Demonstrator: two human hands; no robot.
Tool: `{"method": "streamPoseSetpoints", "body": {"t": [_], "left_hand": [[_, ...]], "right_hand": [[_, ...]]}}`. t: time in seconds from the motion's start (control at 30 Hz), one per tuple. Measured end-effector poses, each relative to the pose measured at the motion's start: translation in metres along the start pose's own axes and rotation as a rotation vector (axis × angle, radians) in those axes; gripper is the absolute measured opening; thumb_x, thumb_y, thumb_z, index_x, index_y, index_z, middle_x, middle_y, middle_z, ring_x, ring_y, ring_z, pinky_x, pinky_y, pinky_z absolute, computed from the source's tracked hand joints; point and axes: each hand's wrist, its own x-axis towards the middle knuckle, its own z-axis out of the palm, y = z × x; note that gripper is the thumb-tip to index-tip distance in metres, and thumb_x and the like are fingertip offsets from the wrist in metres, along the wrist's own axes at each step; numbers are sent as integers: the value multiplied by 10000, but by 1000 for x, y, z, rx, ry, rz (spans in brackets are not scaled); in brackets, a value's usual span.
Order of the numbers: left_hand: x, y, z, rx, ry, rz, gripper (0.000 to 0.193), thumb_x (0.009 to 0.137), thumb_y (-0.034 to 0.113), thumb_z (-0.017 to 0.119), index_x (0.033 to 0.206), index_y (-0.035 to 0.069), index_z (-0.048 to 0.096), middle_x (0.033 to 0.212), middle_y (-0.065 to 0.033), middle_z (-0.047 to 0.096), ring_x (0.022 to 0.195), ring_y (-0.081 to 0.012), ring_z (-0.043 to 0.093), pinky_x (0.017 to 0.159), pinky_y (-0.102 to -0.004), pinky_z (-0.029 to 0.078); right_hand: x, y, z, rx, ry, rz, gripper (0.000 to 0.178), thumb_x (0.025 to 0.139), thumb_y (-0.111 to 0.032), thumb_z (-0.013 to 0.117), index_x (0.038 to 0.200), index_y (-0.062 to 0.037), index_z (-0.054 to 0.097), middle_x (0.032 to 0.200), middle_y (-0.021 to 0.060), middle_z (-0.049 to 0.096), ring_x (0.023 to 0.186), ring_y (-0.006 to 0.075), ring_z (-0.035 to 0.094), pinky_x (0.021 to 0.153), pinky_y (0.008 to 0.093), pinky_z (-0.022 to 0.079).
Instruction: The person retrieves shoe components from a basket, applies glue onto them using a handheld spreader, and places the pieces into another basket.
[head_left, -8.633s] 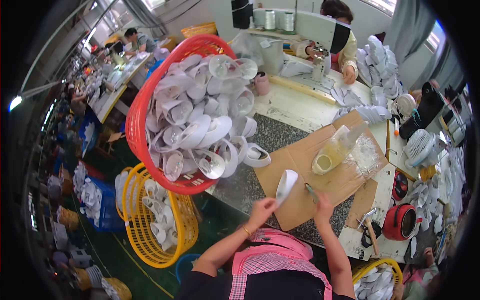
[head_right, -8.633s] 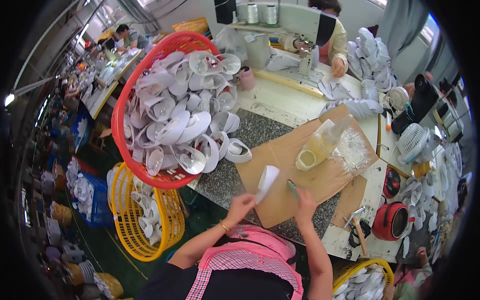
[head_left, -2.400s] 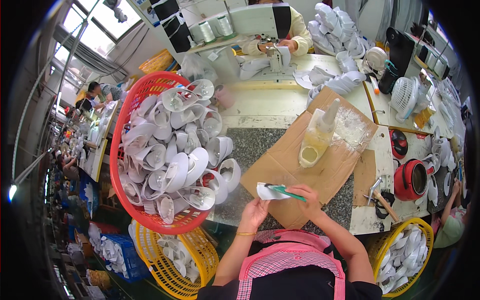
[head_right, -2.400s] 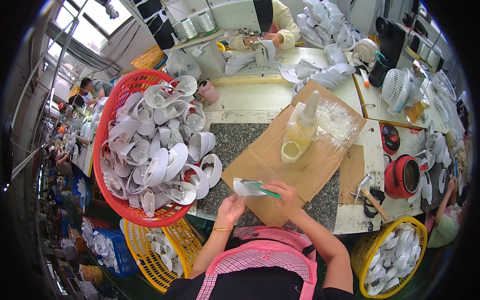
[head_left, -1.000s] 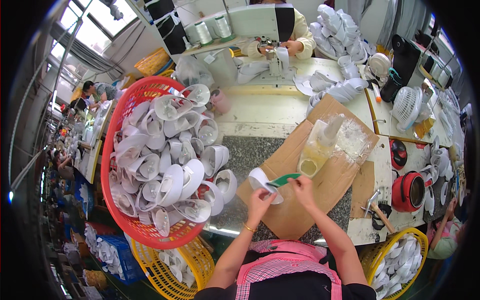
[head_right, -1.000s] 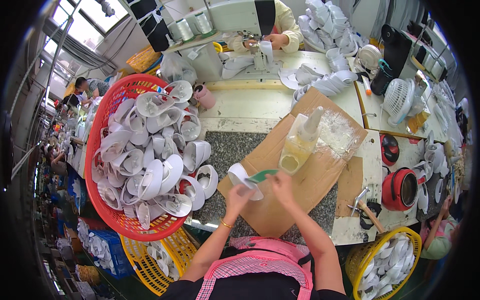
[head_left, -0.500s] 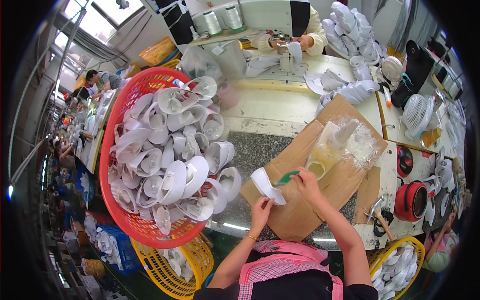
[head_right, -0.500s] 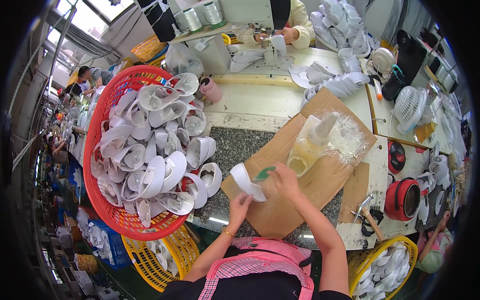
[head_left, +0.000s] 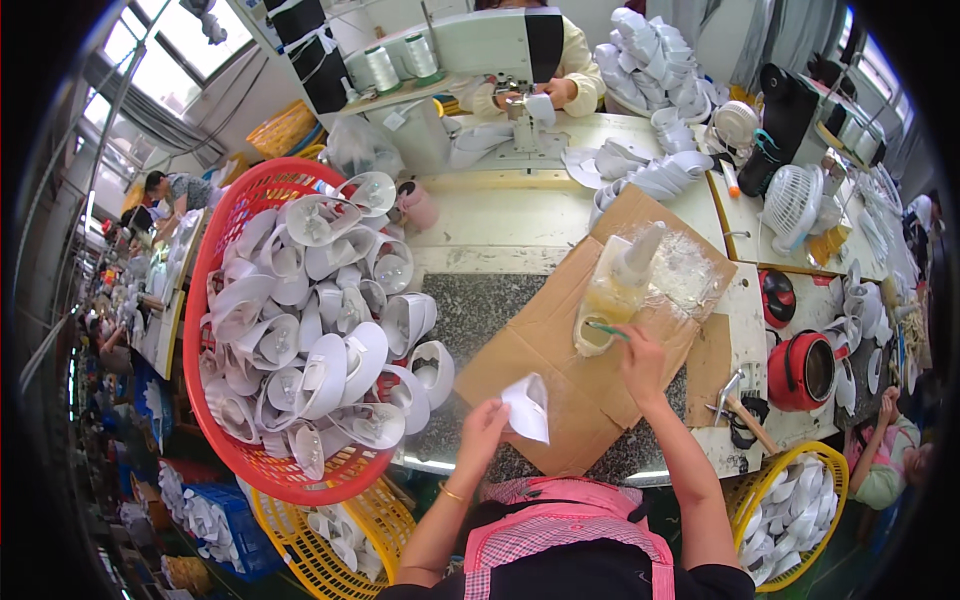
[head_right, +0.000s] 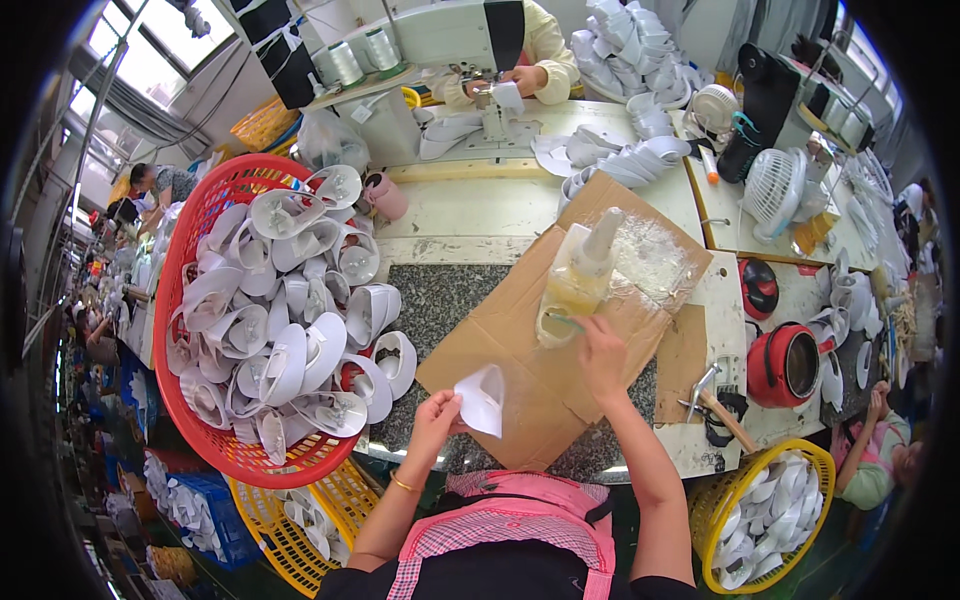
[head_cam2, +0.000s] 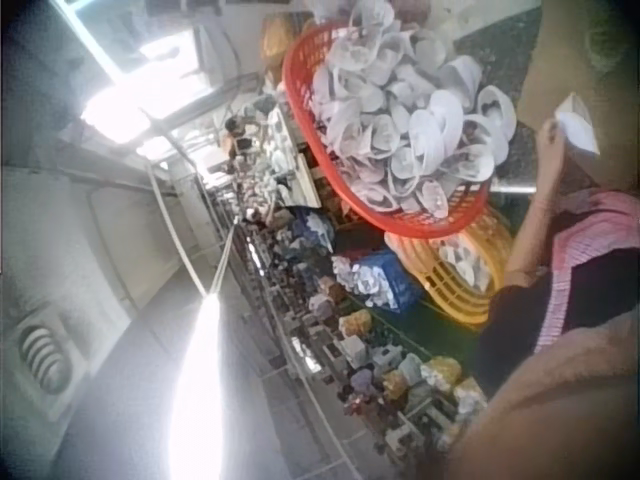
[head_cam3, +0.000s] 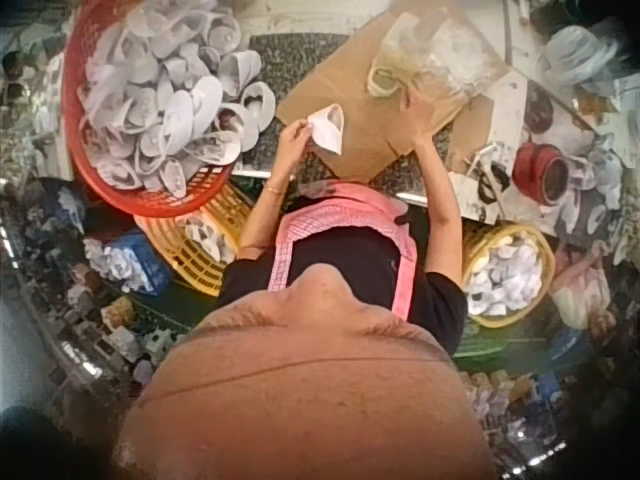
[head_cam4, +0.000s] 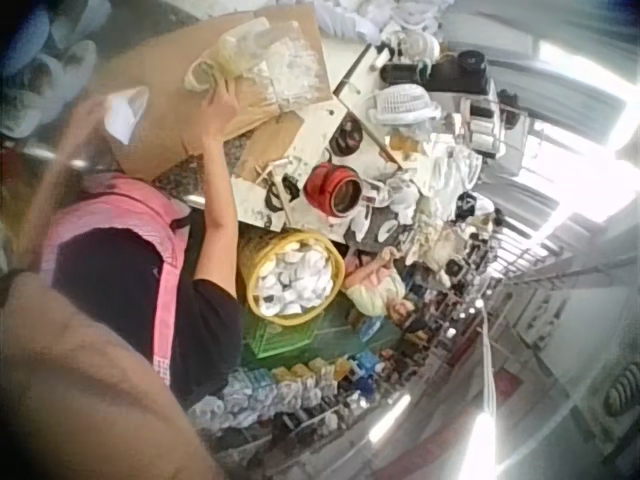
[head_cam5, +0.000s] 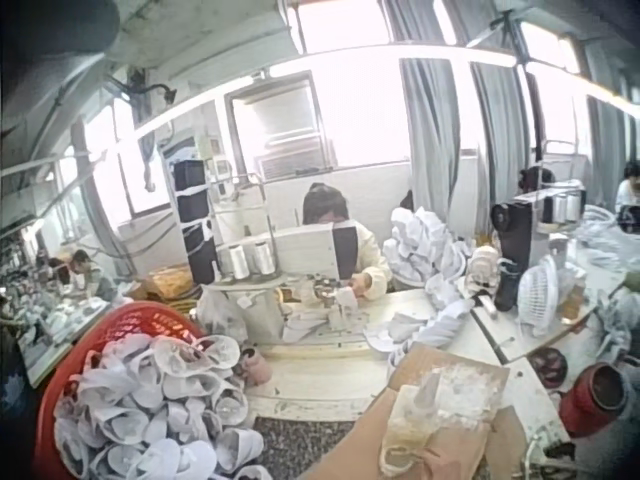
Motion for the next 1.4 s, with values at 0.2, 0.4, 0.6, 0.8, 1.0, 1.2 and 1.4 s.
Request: {"method": "streamPoseSetpoints", "body": {"t": [0.2, 0.4, 0.6, 0.8, 1.0, 1.2, 1.4], "left_hand": [[52, -26, -29, -117, -271, -401, 265, 959, 217, 575, 1122, 14, 627, 1034, -73, 682, 893, -147, 683, 759, -272, 574], [112, -20, -31, -35, -335, -470, 240, 929, 176, 618, 1086, -2, 651, 1032, -70, 686, 909, -142, 679, 764, -249, 568], [156, -24, -25, 53, -458, -512, 219, 911, 142, 641, 1078, 2, 658, 1015, -63, 687, 908, -129, 670, 784, -254, 565], [155, -25, -20, 106, -448, -484, 193, 915, 171, 648, 1060, 44, 666, 971, -25, 683, 881, -115, 667, 775, -260, 564], [112, 11, -7, 314, -465, -260, 227, 951, 224, 597, 1068, 34, 641, 957, -25, 652, 844, -95, 624, 731, -241, 529], [46, 20, 4, 225, -468, 41, 171, 956, 176, 583, 1027, 37, 652, 841, 33, 640, 754, -38, 577, 644, -202, 462], [1, 2, 9, 516, -212, 293, 169, 947, 145, 582, 995, -11, 625, 828, -46, 672, 734, -90, 600, 647, -241, 480]], "right_hand": [[-17, 15, -1, -57, 33, 287, 125, 890, -124, 619, 960, -31, 666, 741, 139, 603, 629, 264, 575, 575, 359, 428], [-49, 10, 0, 159, -296, 163, 105, 849, -85, 629, 941, -51, 667, 800, 124, 625, 715, 297, 626, 613, 357, 468], [-30, -9, 29, 142, -422, -284, 226, 788, -22, 607, 985, -115, 667, 890, 74, 637, 763, 288, 634, 647, 376, 510], [-19, 0, 14, 58, -614, -267, 140, 823, -70, 601, 957, -98, 634, 876, 98, 612, 779, 335, 616, 634, 411, 495], [-29, 1, 9, 61, -582, -158, 88, 854, -133, 609, 924, -80, 613, 867, 119, 595, 762, 362, 604, 607, 442, 469], [-58, -16, -8, -21, -563, -159, 131, 842, -110, 609, 971, -105, 631, 867, 100, 601, 706, 344, 607, 567, 439, 464], [-87, -12, 14, -46, -367, -193, 227, 792, -50, 618, 1004, -123, 658, 899, 81, 625, 715, 321, 627, 583, 412, 492]]}}
